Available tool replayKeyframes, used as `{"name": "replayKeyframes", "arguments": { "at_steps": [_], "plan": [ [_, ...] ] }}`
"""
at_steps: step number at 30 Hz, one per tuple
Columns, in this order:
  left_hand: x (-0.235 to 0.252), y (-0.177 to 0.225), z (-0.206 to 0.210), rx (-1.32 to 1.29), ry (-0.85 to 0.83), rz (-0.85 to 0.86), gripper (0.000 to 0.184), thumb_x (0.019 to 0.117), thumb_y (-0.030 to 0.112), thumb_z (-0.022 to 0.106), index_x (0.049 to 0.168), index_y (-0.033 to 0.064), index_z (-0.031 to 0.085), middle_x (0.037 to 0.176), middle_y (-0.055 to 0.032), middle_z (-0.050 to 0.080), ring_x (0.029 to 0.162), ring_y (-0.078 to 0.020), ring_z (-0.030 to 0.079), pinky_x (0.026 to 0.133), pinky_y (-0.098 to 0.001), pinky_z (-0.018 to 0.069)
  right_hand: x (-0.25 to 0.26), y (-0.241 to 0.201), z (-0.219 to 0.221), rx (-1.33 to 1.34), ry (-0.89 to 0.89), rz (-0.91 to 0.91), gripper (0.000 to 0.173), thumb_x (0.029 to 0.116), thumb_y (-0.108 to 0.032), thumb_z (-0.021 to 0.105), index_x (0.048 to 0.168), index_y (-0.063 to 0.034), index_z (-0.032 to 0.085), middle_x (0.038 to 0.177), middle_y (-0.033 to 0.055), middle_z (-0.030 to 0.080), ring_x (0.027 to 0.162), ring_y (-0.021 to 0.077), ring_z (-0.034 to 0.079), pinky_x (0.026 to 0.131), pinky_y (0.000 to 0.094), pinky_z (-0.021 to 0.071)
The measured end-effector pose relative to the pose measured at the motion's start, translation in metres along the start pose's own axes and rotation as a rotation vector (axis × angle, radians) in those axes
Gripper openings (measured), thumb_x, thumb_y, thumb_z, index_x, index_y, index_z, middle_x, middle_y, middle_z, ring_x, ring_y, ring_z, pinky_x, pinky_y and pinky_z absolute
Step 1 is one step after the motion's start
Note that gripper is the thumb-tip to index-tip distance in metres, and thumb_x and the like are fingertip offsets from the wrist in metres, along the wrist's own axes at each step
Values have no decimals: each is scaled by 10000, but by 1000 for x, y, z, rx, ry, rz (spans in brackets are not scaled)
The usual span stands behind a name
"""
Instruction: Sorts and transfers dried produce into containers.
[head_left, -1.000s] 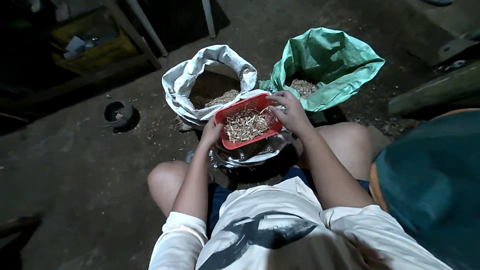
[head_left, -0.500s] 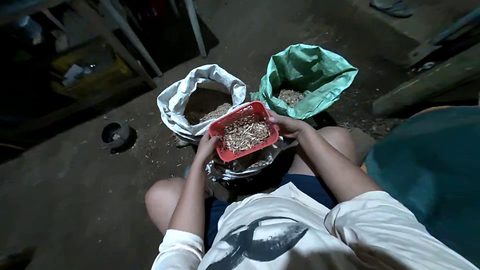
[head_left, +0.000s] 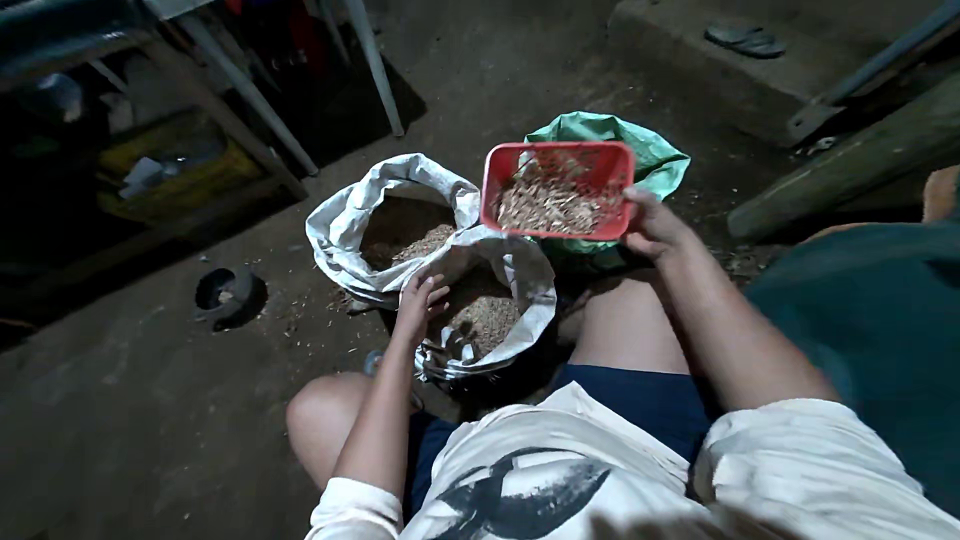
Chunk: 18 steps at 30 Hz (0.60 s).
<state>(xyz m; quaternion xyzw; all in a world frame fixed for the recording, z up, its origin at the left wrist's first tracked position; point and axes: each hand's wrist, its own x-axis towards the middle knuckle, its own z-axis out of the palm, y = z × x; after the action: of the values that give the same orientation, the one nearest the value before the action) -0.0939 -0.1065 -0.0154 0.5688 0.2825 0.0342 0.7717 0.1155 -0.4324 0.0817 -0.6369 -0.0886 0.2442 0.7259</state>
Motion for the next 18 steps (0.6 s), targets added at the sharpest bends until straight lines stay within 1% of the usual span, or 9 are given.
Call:
{"name": "replayKeyframes", "arguments": {
  "at_steps": [2, 4, 6, 8, 9, 12, 13, 15, 18],
  "plan": [
    [2, -1, 3, 53, -5, -20, 428, 1122, 216, 372, 1534, 98, 372, 1361, -178, 607, 1075, -267, 687, 853, -413, 581, 15, -18, -20, -142, 154, -10, 482, 1058, -418, 456, 1477, -195, 378, 1122, 19, 639, 965, 125, 669, 821, 345, 599],
    [4, -5, 6, 101, -29, -20, 423, 1114, 203, 397, 1522, 88, 392, 1353, -181, 609, 1095, -273, 679, 868, -429, 577, 33, -32, -34, -311, 324, 3, 668, 1060, -412, 508, 1623, -220, 204, 1377, 142, 558, 1130, 252, 634, 896, 467, 574],
    [6, -10, 8, 149, -44, -30, 431, 1106, 196, 435, 1519, 80, 402, 1357, -190, 609, 1117, -280, 671, 887, -442, 568, 54, -36, -42, -510, 494, -10, 902, 989, -407, 656, 1650, -152, 98, 1532, 240, 455, 1288, 360, 569, 1005, 553, 518],
    [9, -12, 11, 205, -67, -49, 436, 1100, 205, 459, 1514, 79, 410, 1369, -192, 604, 1117, -275, 674, 890, -432, 573, 79, -29, -44, -674, 575, -61, 1106, 901, -329, 796, 1648, -52, 29, 1628, 304, 287, 1459, 429, 402, 1167, 569, 390],
    [9, -13, 12, 231, -82, -63, 433, 1100, 208, 462, 1511, 82, 414, 1372, -186, 606, 1107, -264, 678, 882, -416, 572, 93, -20, -46, -773, 592, -81, 1187, 851, -325, 843, 1647, -23, 16, 1636, 350, 221, 1485, 489, 336, 1191, 598, 347],
    [11, -14, 12, 295, -128, -88, 435, 1094, 205, 479, 1508, 81, 425, 1367, -184, 602, 1105, -249, 672, 879, -389, 569, 126, 16, -44, -1097, 514, -120, 1230, 762, -274, 912, 1649, -12, 100, 1596, 406, 232, 1452, 610, 287, 1145, 715, 334],
    [11, -13, 11, 309, -138, -99, 436, 1093, 202, 482, 1507, 78, 429, 1375, -188, 593, 1120, -254, 664, 893, -394, 567, 134, 27, -44, -1205, 465, -139, 1213, 739, -240, 925, 1648, -29, 149, 1593, 397, 254, 1451, 620, 284, 1130, 753, 319],
    [11, -13, 10, 329, -150, -113, 434, 1091, 200, 488, 1501, 69, 437, 1385, -193, 582, 1142, -260, 654, 911, -400, 564, 145, 40, -48, -1394, 380, -198, 1168, 694, -175, 936, 1631, -52, 249, 1597, 384, 270, 1468, 620, 251, 1127, 814, 217],
    [12, -15, 6, 369, -169, -127, 438, 1087, 216, 497, 1497, 71, 448, 1370, -193, 591, 1126, -250, 655, 911, -394, 558, 151, 45, -55, -1575, 283, -236, 1130, 691, -152, 937, 1621, -73, 302, 1604, 355, 294, 1492, 589, 239, 1142, 839, 110]
  ]
}}
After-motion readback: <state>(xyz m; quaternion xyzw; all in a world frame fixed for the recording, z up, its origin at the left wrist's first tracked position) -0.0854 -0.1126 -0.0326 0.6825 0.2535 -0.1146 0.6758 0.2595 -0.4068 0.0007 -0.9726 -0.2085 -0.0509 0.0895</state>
